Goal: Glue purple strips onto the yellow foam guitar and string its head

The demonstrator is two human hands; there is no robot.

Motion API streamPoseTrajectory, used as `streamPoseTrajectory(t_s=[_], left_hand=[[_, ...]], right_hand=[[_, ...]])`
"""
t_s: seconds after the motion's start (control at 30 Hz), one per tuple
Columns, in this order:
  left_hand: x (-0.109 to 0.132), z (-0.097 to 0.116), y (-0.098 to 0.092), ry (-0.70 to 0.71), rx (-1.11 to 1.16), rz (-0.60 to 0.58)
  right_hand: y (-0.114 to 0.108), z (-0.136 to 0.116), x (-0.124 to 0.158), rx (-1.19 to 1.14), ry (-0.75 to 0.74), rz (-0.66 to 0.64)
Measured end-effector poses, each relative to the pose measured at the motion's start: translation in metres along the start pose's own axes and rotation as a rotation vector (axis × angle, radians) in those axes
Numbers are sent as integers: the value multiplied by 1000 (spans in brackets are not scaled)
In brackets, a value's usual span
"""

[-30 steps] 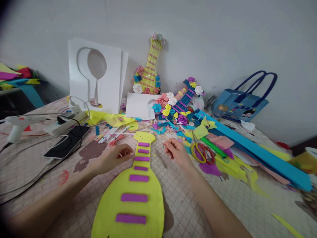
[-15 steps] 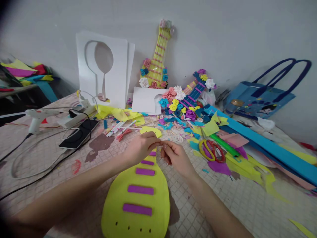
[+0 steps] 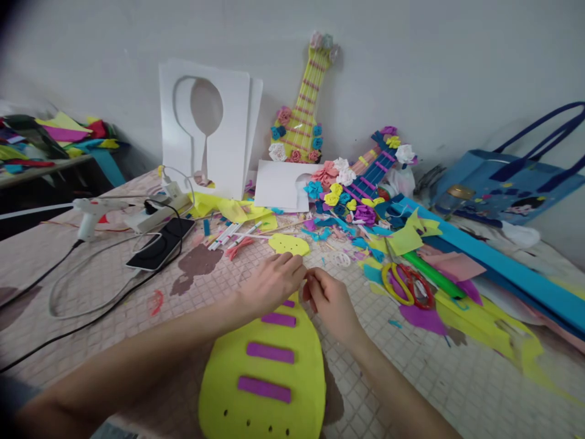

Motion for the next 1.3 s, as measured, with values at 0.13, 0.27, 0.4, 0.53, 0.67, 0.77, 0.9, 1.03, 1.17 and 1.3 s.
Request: streamPoseTrajectory(t_s=[0.13, 0.27, 0.4, 0.53, 0.67, 0.77, 0.9, 1.03, 1.17, 1.3], left_hand=[[1, -8, 3, -46, 72, 32], [2, -26, 1, -161, 191, 66], [5, -51, -6, -369, 292, 148], [10, -70, -10, -477, 312, 172], [22, -80, -7, -432, 360, 189], [34, -88, -1, -487, 374, 142], [49, -97, 4, -605, 372, 59], [57, -107, -1, -602, 379, 144], [64, -128, -5, -673, 305, 142], [69, -150, -9, -791, 221, 151]], right_hand=[[2, 1, 0, -67, 32, -27], [-1, 3, 1, -94, 44, -6], [-12, 9, -1, -33, 33, 97], [-25, 20, -7, 11, 43, 162], [-36, 30, -14, -37, 75, 181], [-38, 37, -18, -87, 90, 164], [-35, 39, -19, -49, 56, 127], [-35, 35, -16, 105, 49, 153], [-36, 35, -12, 137, 51, 180], [-34, 45, -13, -2, 127, 197]])
Point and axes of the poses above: each hand's wrist, its own x-axis away from the middle knuckle, its own y-axis out of the palm, z = x × y, the point moved 3 cm from there along -x, towards the middle knuckle, and after that the axes turned 10 degrees about x, right-handed, at the moved point
